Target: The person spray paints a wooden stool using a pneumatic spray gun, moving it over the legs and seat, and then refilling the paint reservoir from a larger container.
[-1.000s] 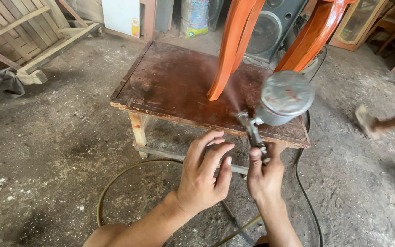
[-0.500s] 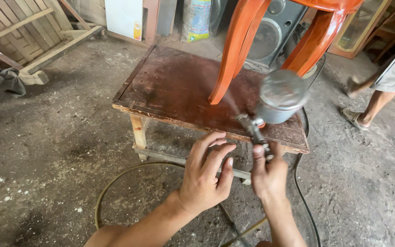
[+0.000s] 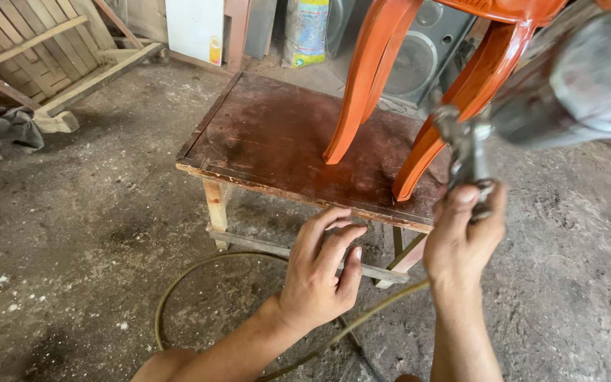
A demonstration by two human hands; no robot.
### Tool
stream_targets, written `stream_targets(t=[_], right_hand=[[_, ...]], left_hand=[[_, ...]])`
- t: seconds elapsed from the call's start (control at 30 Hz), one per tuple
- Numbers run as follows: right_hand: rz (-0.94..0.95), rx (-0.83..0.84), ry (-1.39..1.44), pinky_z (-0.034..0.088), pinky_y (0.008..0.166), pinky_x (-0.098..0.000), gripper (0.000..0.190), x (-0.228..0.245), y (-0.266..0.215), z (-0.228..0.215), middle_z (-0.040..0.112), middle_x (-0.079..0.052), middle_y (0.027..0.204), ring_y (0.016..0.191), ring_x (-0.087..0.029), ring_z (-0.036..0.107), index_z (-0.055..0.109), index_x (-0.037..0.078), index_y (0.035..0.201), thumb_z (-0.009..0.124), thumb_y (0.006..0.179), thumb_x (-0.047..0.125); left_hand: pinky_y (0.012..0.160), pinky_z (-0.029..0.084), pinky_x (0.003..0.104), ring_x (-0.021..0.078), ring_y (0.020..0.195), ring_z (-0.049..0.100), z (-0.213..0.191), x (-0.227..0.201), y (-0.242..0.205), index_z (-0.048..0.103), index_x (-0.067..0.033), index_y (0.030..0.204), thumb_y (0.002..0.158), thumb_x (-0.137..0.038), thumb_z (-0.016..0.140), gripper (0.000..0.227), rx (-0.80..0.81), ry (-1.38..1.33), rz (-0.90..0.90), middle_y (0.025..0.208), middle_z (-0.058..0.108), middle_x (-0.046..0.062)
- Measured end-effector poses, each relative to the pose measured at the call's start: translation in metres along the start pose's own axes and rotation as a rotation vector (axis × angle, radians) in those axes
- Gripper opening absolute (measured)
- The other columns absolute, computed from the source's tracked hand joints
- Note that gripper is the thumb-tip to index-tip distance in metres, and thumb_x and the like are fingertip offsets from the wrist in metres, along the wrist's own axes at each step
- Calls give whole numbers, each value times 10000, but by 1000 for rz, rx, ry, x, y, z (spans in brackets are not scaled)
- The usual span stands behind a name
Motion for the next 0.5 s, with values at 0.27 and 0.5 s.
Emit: stream_targets(t=[0.27, 0.5], right_hand=[[297, 55, -54, 347, 439, -257, 649, -26, -94, -48, 578, -39, 693, 523, -85, 472, 627, 9, 1215, 495, 1001, 608], [130, -147, 30, 399, 528, -233, 664, -14, -83, -110, 647, -21, 927, 654, -72, 531, 535, 15, 1212, 455, 1053, 655]], left_hand=[[1014, 529, 433, 301, 1160, 629, 12, 4, -1, 621, 7, 1208, 925, -16, 658, 287, 27, -3, -7, 1344, 540, 186], [1022, 527, 435, 304, 1166, 629, 31, 4, -6, 622, 1, 1208, 906, -16, 652, 303, 68, -19, -6, 1341, 546, 183]])
Point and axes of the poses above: each hand's wrist, its own y-axis towards the middle knuckle, its own z-axis out of the palm, x = y × z, the point moved 9 cm from there along y, towards the middle knuckle
